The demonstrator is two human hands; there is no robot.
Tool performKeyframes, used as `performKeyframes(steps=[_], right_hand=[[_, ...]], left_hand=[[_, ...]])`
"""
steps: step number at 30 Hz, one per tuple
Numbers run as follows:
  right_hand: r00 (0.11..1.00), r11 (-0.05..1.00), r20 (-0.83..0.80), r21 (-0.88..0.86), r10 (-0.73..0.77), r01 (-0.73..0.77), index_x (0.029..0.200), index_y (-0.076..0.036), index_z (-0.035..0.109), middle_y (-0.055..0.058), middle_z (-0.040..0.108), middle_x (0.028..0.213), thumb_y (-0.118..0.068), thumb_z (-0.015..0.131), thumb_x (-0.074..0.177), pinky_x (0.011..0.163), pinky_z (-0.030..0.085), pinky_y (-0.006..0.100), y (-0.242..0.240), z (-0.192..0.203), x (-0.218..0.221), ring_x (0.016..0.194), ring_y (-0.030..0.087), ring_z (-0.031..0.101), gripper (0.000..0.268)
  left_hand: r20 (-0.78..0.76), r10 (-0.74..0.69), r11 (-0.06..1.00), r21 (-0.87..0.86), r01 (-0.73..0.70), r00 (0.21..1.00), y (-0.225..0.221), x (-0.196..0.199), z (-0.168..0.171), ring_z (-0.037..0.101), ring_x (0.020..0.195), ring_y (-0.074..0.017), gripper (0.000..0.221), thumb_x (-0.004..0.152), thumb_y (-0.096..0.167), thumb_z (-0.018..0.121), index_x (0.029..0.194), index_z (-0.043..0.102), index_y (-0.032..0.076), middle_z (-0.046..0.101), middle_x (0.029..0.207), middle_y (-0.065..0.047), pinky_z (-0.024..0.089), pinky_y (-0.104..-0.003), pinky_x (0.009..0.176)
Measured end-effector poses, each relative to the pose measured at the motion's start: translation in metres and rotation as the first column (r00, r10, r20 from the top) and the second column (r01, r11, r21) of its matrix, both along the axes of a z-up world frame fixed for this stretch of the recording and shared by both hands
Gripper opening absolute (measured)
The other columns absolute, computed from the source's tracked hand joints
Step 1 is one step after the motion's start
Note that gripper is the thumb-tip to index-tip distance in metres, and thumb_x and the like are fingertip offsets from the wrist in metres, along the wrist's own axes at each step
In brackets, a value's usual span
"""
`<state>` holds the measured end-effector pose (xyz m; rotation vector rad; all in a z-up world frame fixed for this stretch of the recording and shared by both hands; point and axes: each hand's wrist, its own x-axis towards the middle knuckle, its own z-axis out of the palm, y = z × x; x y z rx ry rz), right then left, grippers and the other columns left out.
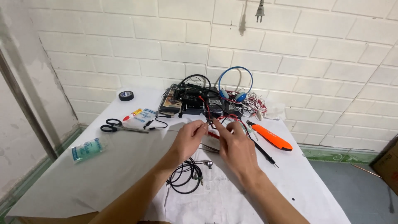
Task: Assembling an electronic circuit by stripping and connecting wires manually.
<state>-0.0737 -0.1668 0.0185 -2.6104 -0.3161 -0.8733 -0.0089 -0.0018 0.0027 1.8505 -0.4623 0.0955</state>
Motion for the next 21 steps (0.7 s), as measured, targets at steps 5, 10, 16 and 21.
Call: performKeyframes(steps=[5, 10, 16, 21], right_hand=[[0.979, 0.985, -0.112, 0.005, -0.169, 0.171, 0.126, -0.023, 0.072, 0.014, 0.065, 0.101, -0.015, 0.06, 0.093, 0.075, 0.056, 0.049, -0.042, -0.007, 0.02, 0.084, 0.038, 0.07, 0.036], [0.953, 0.973, -0.197, -0.037, -0.229, 0.226, 0.124, -0.036, 0.072, 0.01, 0.072, 0.095, -0.028, 0.056, 0.097, 0.084, 0.058, 0.05, -0.071, 0.019, -0.033, 0.094, 0.038, 0.072, 0.033], [0.872, 0.901, -0.309, -0.335, -0.38, 0.275, 0.135, -0.053, 0.058, -0.005, 0.072, 0.083, -0.046, 0.055, 0.094, 0.065, 0.054, 0.042, -0.104, -0.022, -0.093, 0.081, 0.023, 0.071, 0.042], [0.898, 0.916, -0.285, -0.32, -0.336, 0.242, 0.129, -0.041, 0.068, -0.014, 0.07, 0.13, -0.038, 0.055, 0.094, 0.094, 0.054, 0.039, -0.12, -0.033, -0.092, 0.113, 0.017, 0.067, 0.037]], left_hand=[[0.011, 0.053, 0.995, -0.083, -0.052, 0.999, 0.006, -0.001, -0.001, 0.056, 0.068, -0.0139, 0.028, 0.104, 0.025, 0.053, 0.099, 0.074, 0.008, 0.065, 0.07, -0.007, 0.047, -0.029, 0.066], [0.026, 0.024, 0.994, -0.111, -0.021, 0.999, 0.009, 0.005, 0.004, 0.062, 0.069, -0.0182, 0.029, 0.101, 0.029, 0.063, 0.102, 0.075, 0.002, 0.069, 0.074, -0.013, 0.049, -0.031, 0.067], [0.35, -0.191, 0.958, 0.27, 0.097, 0.917, 0.01, 0.006, 0.001, 0.068, 0.093, -0.0164, 0.023, 0.091, 0.031, 0.07, 0.11, 0.081, 0.023, 0.071, 0.097, 0.001, 0.047, -0.028, 0.082], [0.195, -0.416, 0.865, 0.387, 0.32, 0.888, 0.012, -0.006, 0.009, 0.06, 0.083, -0.0136, 0.022, 0.093, 0.018, 0.071, 0.112, 0.081, 0.023, 0.067, 0.092, 0.001, 0.045, -0.026, 0.072]])
